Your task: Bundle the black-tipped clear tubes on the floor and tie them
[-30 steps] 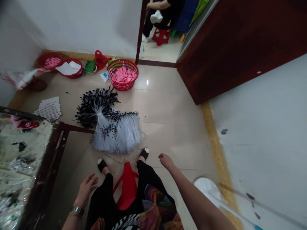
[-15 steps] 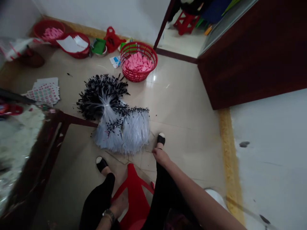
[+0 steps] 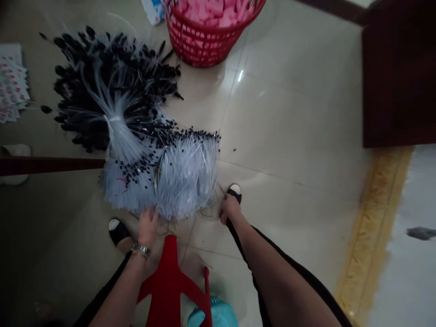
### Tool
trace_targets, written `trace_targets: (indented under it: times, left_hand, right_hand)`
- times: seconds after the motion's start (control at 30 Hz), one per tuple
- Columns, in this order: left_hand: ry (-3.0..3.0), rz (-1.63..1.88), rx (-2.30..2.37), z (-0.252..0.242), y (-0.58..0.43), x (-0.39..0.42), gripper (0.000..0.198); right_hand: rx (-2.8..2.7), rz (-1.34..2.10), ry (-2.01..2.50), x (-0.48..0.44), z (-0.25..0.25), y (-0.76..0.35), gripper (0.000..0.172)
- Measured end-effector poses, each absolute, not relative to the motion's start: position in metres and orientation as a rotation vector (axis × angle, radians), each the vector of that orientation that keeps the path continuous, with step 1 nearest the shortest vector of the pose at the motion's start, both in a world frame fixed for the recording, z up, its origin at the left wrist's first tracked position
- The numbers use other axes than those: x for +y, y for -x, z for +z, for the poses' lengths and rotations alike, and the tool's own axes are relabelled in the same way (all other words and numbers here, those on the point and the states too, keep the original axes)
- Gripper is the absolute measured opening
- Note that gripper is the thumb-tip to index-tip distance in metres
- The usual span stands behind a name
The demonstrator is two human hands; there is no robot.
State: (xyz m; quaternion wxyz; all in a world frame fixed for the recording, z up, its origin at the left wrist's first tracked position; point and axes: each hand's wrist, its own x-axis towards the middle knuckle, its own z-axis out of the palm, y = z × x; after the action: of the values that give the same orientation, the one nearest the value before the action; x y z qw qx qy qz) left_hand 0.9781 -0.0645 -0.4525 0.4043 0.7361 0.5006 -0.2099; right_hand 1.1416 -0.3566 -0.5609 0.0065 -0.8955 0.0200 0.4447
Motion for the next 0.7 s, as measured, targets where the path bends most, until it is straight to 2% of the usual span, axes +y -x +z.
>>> trace_targets:
  times: [0.17,0.37,0.6,0.7]
  left_hand:
    - [-2.078,-0.505,1.190,-0.516,-1.037,-0.054,0.034]
    - [-2.213,-0.585,1.140,-0.583,-1.092,-0.067,0.023]
    - [-2.292,-0.580,1.135,-0.615,-1.109,-0.077,0.026]
    - [-2.277,-0.569,1.123,-0.621,-1.110,-0.072,0.021]
  right_hand:
    - [0.075,1.324,2.824,-0.366,-0.627,-1.160,0.032]
    - [0.137,1.351,2.828,-0.377,-0.685,-1.166,0.033]
    - [0.180,1.498,2.756,-0.394,-0.717,-1.162,0.033]
    - [0.194,1.555,2.704,-0.395,-0.720,-1.159,0.032]
